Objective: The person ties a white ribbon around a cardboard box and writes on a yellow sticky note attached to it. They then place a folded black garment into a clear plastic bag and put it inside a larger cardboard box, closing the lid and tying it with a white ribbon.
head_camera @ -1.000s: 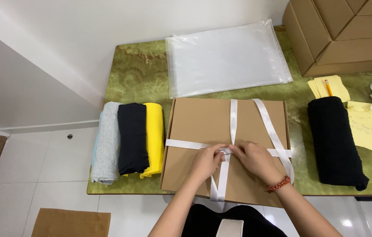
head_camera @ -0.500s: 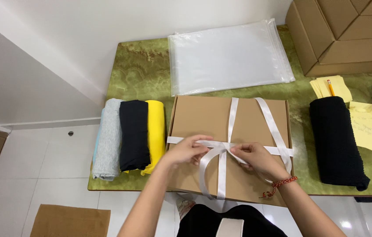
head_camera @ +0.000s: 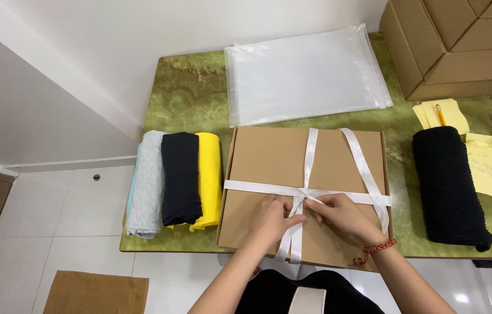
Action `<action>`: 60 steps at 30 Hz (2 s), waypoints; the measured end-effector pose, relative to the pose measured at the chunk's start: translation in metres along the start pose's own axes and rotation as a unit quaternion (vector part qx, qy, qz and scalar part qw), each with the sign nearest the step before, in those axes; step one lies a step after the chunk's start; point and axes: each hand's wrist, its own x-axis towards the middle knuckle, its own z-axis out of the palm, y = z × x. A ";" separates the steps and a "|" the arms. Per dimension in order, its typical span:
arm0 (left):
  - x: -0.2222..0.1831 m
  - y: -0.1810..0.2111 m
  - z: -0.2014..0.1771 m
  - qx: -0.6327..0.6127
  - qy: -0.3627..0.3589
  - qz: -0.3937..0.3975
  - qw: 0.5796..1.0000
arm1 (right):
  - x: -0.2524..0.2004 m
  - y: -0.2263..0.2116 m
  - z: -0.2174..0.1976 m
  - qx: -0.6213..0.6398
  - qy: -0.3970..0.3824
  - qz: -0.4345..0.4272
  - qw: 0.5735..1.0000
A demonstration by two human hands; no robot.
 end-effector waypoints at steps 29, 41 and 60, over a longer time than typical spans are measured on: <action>0.053 -0.028 -0.098 -0.074 -0.146 0.004 0.986 | -0.051 -0.056 -0.062 -0.142 -0.028 0.032 0.989; 0.114 -0.041 -0.108 0.014 -0.266 0.021 0.964 | -0.042 0.003 -0.064 0.113 0.019 -0.120 0.986; 0.102 -0.041 -0.154 -0.187 -0.453 0.008 0.871 | -0.033 -0.027 -0.011 0.018 0.006 0.064 0.998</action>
